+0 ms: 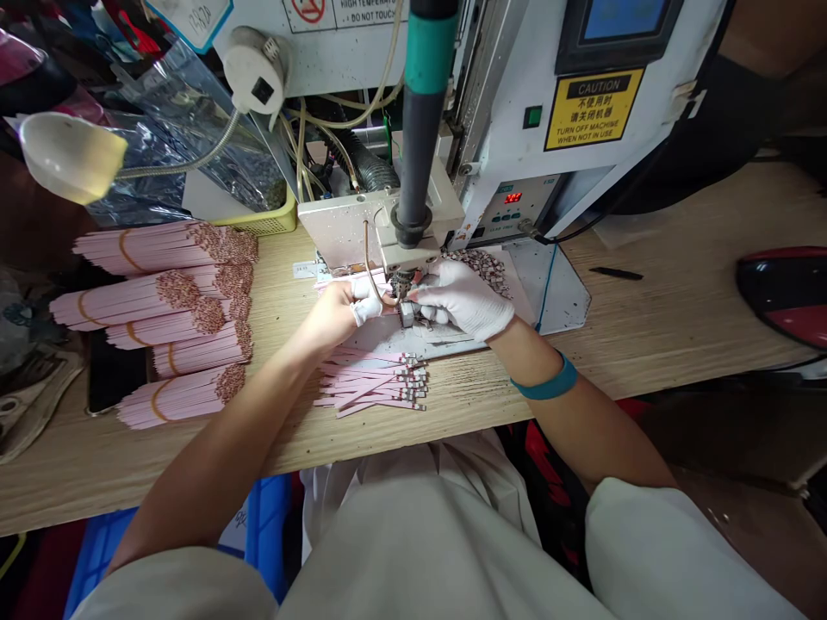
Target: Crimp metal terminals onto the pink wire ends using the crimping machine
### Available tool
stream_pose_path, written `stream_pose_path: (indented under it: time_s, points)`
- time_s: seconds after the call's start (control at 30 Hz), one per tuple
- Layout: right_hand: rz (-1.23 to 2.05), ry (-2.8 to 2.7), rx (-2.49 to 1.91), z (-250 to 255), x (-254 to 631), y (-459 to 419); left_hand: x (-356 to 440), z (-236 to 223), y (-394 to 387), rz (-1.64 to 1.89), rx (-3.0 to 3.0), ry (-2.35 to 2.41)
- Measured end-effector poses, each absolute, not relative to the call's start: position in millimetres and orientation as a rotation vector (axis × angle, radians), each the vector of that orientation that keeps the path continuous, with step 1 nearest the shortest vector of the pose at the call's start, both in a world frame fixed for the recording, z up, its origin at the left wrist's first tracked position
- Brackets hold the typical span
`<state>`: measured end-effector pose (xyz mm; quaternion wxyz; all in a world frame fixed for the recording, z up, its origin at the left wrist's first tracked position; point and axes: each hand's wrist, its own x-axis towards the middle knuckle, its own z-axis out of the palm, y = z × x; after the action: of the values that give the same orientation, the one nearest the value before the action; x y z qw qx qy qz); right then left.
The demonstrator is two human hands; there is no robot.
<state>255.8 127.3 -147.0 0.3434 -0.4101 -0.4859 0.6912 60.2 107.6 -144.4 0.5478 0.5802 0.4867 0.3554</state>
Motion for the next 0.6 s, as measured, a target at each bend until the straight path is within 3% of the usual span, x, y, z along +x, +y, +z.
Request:
stream_pose_path:
  time_s: [0.6]
  points:
    - [1.762,-1.269,-1.075,-146.9,254.8,126.6,63.6,-143.2,107.3,0.863,1.343,1.15]
